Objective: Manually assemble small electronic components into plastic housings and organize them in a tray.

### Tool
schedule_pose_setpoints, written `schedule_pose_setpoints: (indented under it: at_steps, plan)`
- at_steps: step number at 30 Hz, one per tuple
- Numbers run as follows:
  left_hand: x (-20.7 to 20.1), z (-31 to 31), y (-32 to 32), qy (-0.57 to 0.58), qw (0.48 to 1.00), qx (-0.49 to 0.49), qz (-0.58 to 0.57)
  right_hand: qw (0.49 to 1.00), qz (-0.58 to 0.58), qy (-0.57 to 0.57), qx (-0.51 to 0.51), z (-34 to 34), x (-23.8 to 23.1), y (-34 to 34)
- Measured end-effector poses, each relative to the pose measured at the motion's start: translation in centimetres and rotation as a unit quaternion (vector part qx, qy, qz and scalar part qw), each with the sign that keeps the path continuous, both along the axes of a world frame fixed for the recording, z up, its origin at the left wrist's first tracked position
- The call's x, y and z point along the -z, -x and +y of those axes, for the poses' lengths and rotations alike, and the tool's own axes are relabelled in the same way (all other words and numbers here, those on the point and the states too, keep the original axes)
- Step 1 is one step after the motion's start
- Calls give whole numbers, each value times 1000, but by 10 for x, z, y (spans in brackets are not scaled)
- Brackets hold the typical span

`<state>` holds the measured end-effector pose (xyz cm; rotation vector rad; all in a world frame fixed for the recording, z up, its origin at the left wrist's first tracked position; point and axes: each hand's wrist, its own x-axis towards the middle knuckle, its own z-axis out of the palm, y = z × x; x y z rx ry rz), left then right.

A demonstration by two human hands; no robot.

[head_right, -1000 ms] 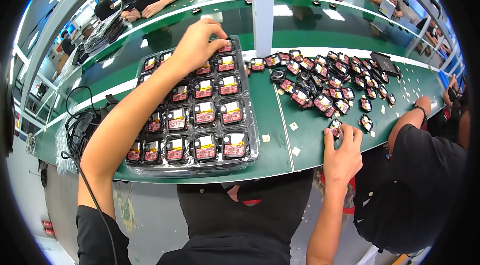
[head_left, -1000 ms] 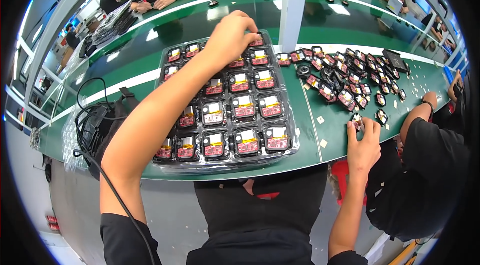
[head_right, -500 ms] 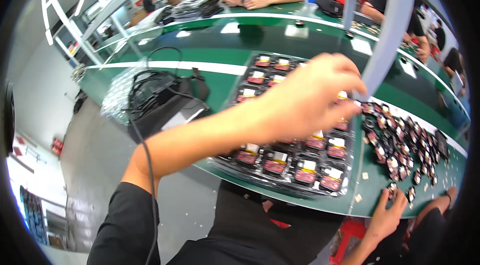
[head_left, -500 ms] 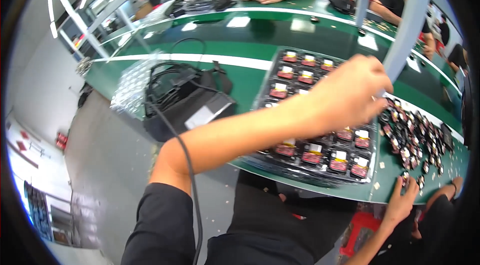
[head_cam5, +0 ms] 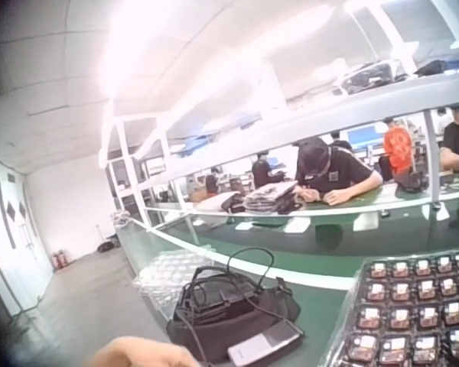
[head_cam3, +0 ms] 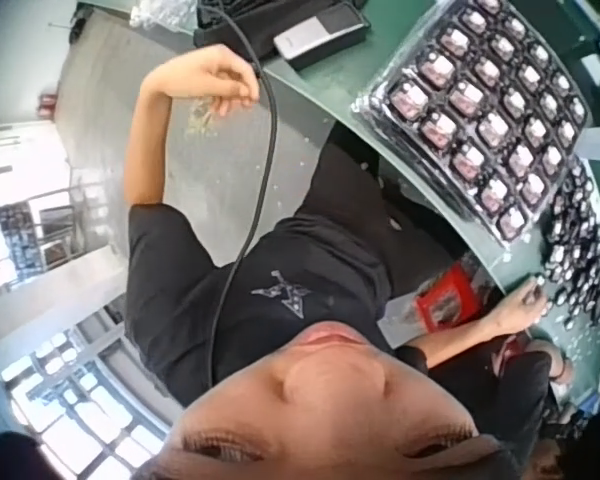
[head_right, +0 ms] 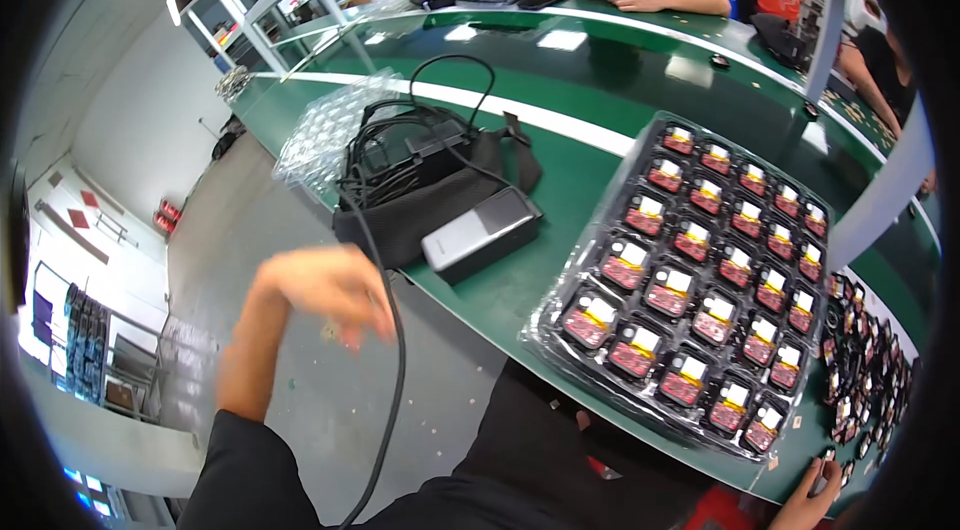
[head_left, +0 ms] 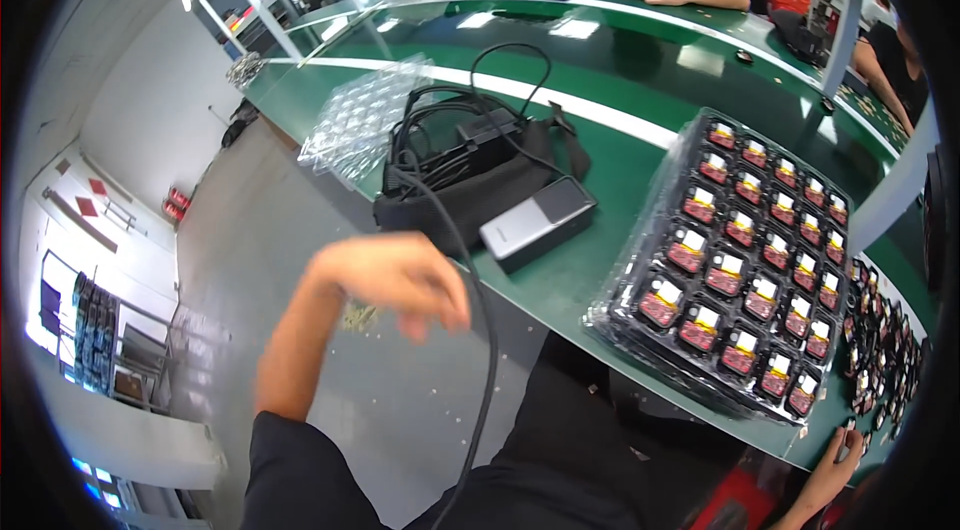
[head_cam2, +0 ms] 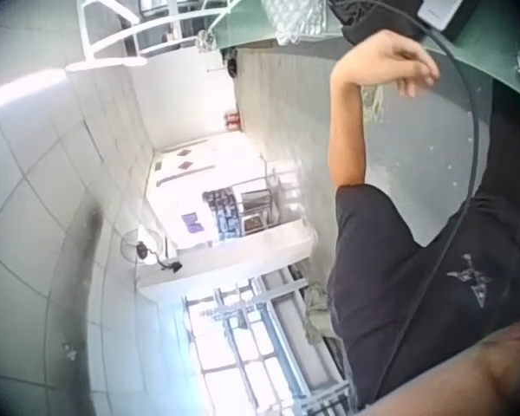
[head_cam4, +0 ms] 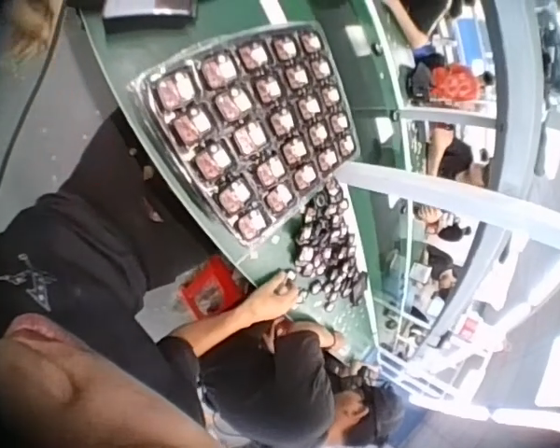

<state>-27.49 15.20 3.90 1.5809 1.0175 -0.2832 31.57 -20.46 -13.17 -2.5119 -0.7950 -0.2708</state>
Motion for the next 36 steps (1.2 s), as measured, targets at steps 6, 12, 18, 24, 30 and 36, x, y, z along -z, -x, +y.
schedule_pose_setpoints:
  at_steps: [6,12,18,24,30,36]
  plan:
    - [47,120,161,-542,758,-361,-38,996,-46,35,-67,12,7,-12]
    - [99,166,184,-686,677,-167,208,993,-71,16,-91,12,2,3]
    - [79,167,200,-693,687,-145,166,992,-70,11,-105,15,0,11]
    - [36,153,188,-821,530,-154,145,995,-64,13,-79,15,-1,10]
    - [-30,136,162,-887,372,-272,-37,994,-68,-29,-82,21,-4,23]
    - [-65,64,32,-925,333,-110,-147,994,-81,-39,-61,28,-15,43]
